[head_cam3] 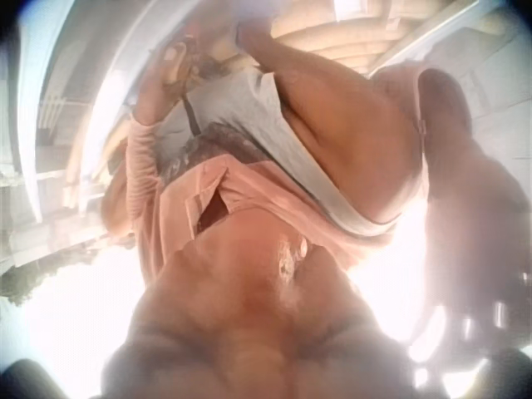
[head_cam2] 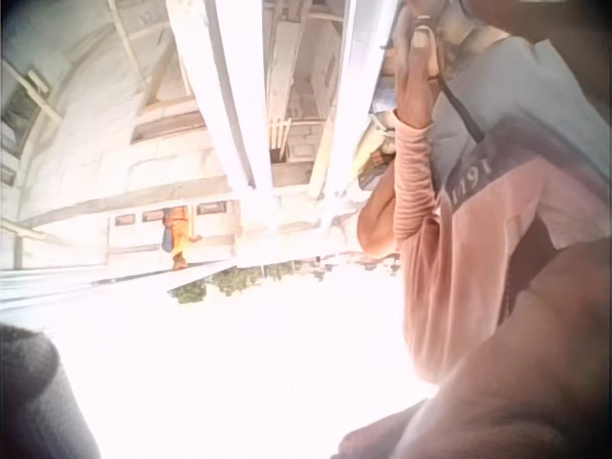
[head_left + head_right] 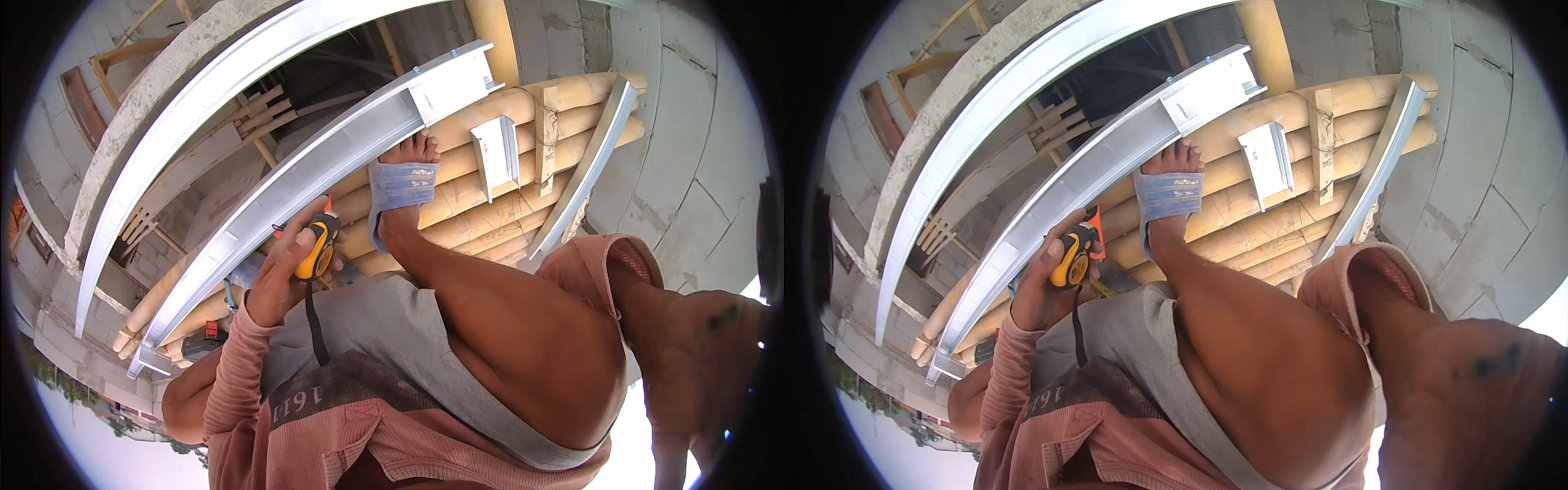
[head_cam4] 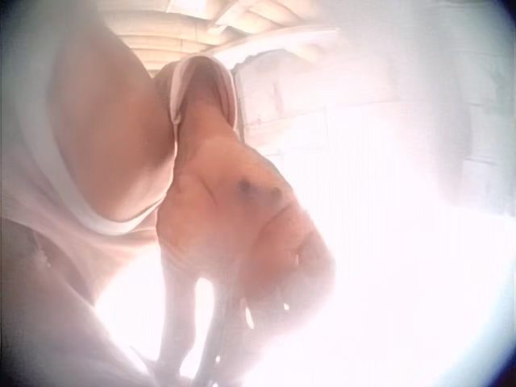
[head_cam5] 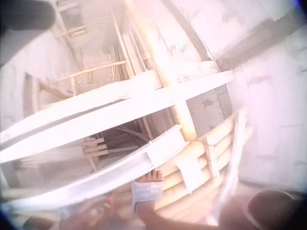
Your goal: The person measures a metal stud using a tape measure, marks a line with a pen, and attaches it to a curved concrete structure using a power drill and screws while sitting on a bamboo scaffold.
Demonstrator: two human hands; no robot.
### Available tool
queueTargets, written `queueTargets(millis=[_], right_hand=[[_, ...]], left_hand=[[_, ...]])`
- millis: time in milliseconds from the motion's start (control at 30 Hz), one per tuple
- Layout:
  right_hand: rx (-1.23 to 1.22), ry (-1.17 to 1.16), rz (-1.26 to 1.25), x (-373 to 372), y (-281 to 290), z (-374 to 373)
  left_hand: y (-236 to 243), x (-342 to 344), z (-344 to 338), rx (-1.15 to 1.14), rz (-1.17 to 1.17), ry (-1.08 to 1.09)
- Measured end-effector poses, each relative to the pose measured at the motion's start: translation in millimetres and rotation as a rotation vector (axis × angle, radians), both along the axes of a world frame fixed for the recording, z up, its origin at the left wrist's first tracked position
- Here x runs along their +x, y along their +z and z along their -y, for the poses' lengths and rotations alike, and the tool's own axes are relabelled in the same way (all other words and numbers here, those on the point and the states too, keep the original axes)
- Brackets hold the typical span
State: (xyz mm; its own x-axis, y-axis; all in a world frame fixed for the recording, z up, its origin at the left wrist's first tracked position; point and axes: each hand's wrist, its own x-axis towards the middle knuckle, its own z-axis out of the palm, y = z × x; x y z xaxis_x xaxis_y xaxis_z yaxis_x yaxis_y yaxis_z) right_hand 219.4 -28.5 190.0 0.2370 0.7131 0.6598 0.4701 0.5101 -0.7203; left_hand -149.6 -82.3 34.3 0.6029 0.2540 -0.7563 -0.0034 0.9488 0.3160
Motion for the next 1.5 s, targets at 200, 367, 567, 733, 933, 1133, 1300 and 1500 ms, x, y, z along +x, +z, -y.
queueTargets(millis=[200, 367, 567, 733, 933, 1133, 1300, 1500], right_hand=[[-0.553, -0.305, -0.180, 9.5, -65.7, 37.0], [-1.190, 0.232, -0.095, -28.6, -114.7, 83.6], [-1.211, 0.066, -0.090, -11.0, -108.5, 91.5], [-1.124, -0.570, 0.258, 98.8, -159.3, 117.5], [-1.216, -0.762, 0.413, 208.0, -254.1, 149.7], [-1.028, -0.843, 0.575, 193.8, -283.1, 165.2], [-1.146, -0.506, 0.539, 59.2, -203.1, 180.4], [-1.333, -0.467, 0.521, 24.6, -241.6, 219.4]], left_hand=[[3.3, 113.6, -22.7, -0.002, 0.137, 0.138], [-5.8, 172.5, -27.3, -0.126, 0.274, 0.340], [-7.4, 207.1, -26.9, -0.215, 0.420, 0.164], [24.0, 155.3, -49.5, 0.117, 0.280, -0.246], [-17.8, 64.4, -78.5, 1.041, -0.306, -0.526], [-56.8, 66.0, -52.7, 1.619, -0.687, -0.979], [-75.4, 79.7, -41.4, 1.429, -0.707, -0.959], [-84.6, 65.1, -43.9, 1.487, -0.681, -0.889]])
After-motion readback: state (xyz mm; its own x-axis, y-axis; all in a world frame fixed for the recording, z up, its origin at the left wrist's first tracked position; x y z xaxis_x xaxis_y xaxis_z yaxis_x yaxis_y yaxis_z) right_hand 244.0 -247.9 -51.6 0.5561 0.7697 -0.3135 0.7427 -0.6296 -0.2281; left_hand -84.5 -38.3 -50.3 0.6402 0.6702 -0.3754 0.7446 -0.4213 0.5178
